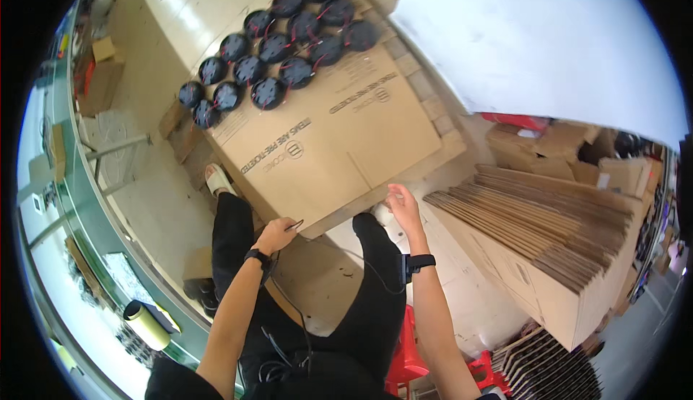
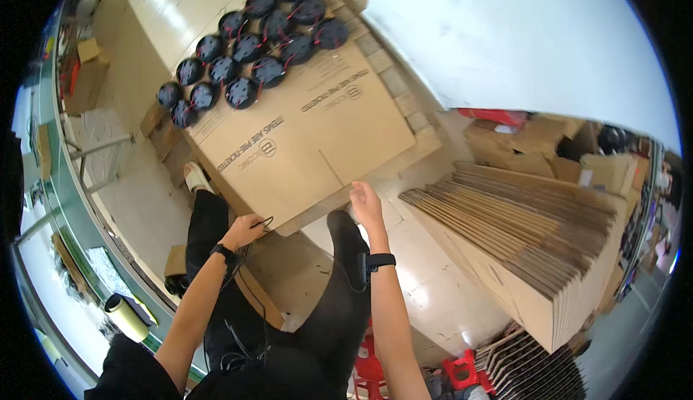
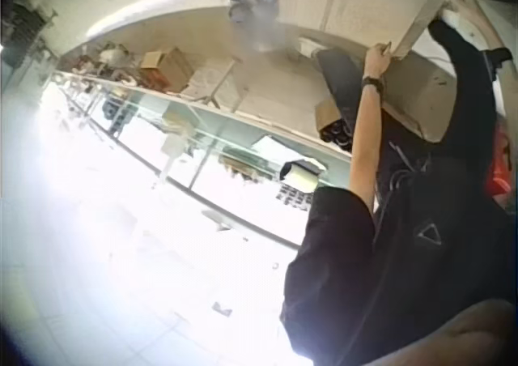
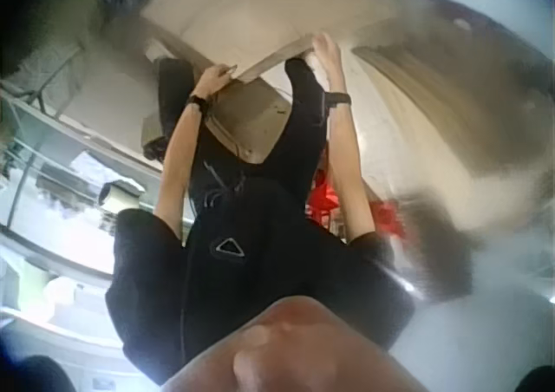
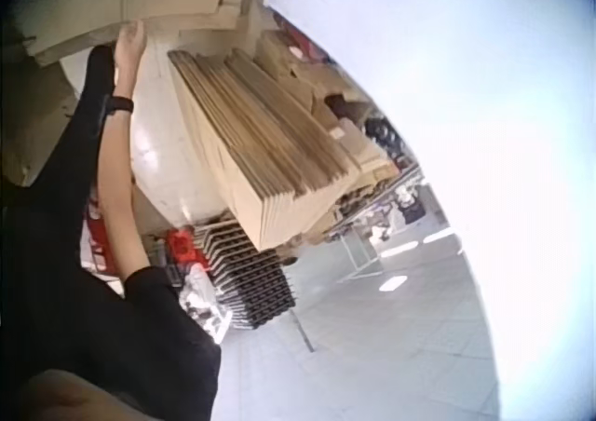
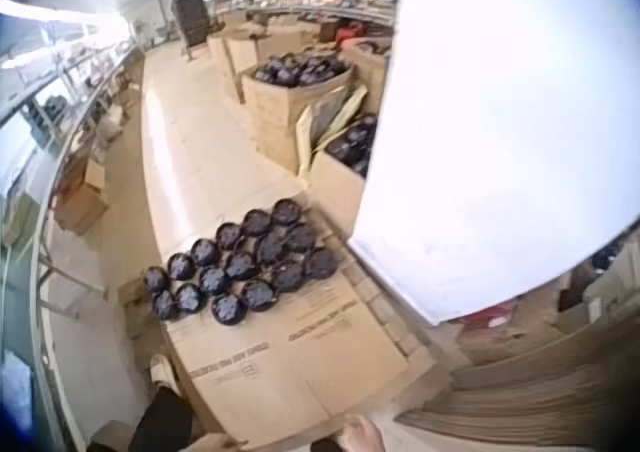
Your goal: Applying hot glue to circular plastic parts on an assembly line and organizing them on a pallet.
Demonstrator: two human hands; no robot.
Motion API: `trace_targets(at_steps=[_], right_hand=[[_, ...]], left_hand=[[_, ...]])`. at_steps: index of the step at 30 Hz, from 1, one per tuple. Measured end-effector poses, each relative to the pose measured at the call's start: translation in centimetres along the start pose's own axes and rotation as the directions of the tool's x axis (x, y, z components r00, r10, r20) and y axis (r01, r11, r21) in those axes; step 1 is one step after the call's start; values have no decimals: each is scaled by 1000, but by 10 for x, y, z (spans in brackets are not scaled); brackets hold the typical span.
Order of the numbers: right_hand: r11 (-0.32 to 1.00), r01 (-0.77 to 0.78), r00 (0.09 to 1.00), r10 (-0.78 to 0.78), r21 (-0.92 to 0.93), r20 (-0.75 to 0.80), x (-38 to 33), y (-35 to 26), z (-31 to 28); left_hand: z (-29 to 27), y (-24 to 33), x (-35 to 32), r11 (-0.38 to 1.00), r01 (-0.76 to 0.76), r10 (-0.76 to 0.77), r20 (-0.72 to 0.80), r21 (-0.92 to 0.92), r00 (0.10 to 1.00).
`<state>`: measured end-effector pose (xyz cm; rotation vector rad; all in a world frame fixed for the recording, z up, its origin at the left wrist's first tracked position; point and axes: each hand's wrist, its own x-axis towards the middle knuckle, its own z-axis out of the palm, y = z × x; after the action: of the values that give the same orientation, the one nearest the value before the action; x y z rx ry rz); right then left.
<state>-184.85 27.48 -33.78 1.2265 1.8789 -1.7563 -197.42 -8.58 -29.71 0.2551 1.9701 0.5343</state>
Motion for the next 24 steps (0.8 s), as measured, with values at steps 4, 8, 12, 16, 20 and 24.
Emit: trace_targets(at_steps=[4, 8, 12, 16, 20, 24], right_hand=[[971, 236, 949, -236, -23, -208, -58, -17, -110], [979, 103, 944, -41, 175, -326, -144, 3, -200], [994, -96, 896, 105, 42, -432, -232, 83, -266], [961, -236, 878, 275, 145, -392, -288, 142, -256], [923, -357, 901, 381, 142, -208, -304, 143, -212], [903, -337, 927, 368, 265, -74, -295, 117, -176]], left_hand=[[14, 70, -38, 999, -36, 31, -109, -41, 994], [29, 110, -67, 996, -92, 89, -103, -19, 991], [26, 163, -92, 971, -237, 232, -94, -42, 968], [-6, 176, -119, 982, -181, 175, -122, -43, 977], [-39, 149, -151, 988, -153, 147, -268, -3, 952], [-64, 130, -188, 986, -167, 144, -413, -21, 899]])
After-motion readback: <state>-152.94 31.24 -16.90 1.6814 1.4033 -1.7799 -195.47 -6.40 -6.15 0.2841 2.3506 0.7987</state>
